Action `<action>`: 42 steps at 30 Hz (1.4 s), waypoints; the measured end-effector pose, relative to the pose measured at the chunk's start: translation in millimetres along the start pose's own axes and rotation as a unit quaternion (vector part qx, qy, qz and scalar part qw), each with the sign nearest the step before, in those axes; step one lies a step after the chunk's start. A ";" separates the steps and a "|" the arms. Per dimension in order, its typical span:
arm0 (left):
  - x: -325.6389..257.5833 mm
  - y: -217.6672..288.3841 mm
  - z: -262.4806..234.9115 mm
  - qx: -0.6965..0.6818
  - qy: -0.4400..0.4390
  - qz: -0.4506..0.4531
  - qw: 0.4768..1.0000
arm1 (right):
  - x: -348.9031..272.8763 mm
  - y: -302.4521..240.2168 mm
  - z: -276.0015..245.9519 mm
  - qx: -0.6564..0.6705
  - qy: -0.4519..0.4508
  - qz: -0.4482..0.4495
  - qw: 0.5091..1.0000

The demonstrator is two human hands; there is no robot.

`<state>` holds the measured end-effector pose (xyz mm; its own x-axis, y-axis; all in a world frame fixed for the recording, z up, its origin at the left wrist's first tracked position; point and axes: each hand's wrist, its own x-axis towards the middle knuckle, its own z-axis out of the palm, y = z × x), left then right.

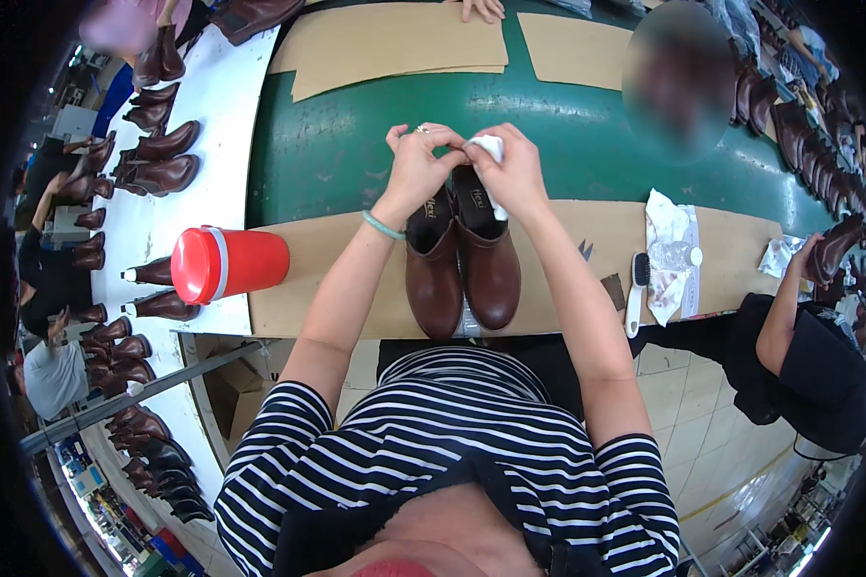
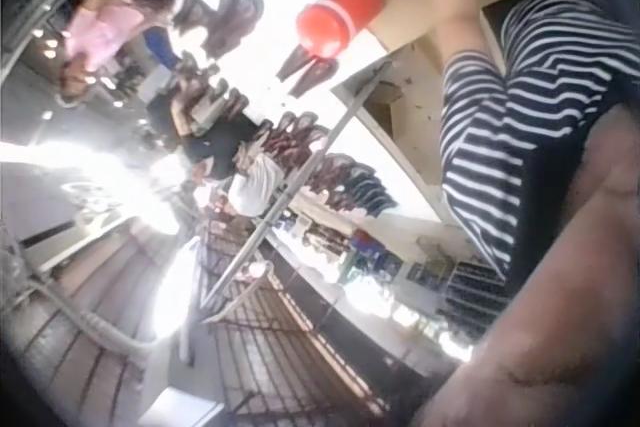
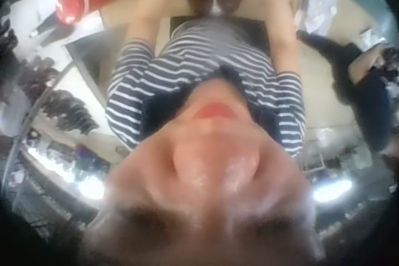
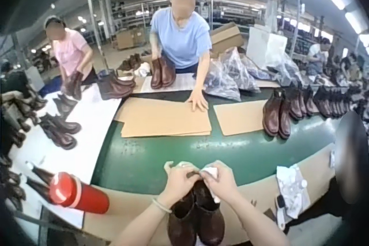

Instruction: Cleaning and inspecting leather boots on a factory production line.

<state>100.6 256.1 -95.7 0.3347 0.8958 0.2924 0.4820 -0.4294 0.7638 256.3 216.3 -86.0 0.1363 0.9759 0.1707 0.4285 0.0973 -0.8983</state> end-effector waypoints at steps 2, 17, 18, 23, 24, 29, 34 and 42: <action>-0.3 -1.2 -3.5 -0.010 -0.021 -0.001 1.000 | 0.5 25.4 -9.2 0.009 -0.003 0.052 0.999; -39.6 -33.6 -21.9 -0.241 0.028 -0.163 0.956 | 3.5 -42.6 44.7 -0.170 -0.079 -0.104 0.977; -41.0 -34.9 -20.2 -0.274 0.039 -0.156 0.948 | 4.9 -41.7 40.3 -0.242 -0.081 -0.088 0.963; -46.6 -34.6 -21.5 -0.329 0.050 -0.145 0.932 | 5.1 -64.9 22.1 -0.172 -0.059 -0.060 0.981; -47.0 -32.2 -20.0 -0.331 0.045 -0.147 0.931 | 4.3 -63.0 29.3 -0.192 -0.070 -0.069 0.976; -45.6 -32.3 -29.4 -0.287 0.029 -0.173 0.942 | 7.2 -36.2 12.9 -0.326 0.003 -0.065 0.943; -45.2 -3.4 -63.4 -0.297 0.080 -0.102 0.946 | 34.9 1.8 -61.8 0.258 -0.200 0.198 0.924; -23.7 22.9 -8.0 0.055 -0.032 -0.224 0.972 | -2.3 48.1 -27.3 0.501 -0.256 0.247 0.789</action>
<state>97.2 225.9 -80.5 0.1192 0.9883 -0.0949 0.6734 -0.0102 0.7392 301.0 213.3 -118.6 -0.4230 0.8692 -0.2559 -0.5193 -0.4640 -0.7177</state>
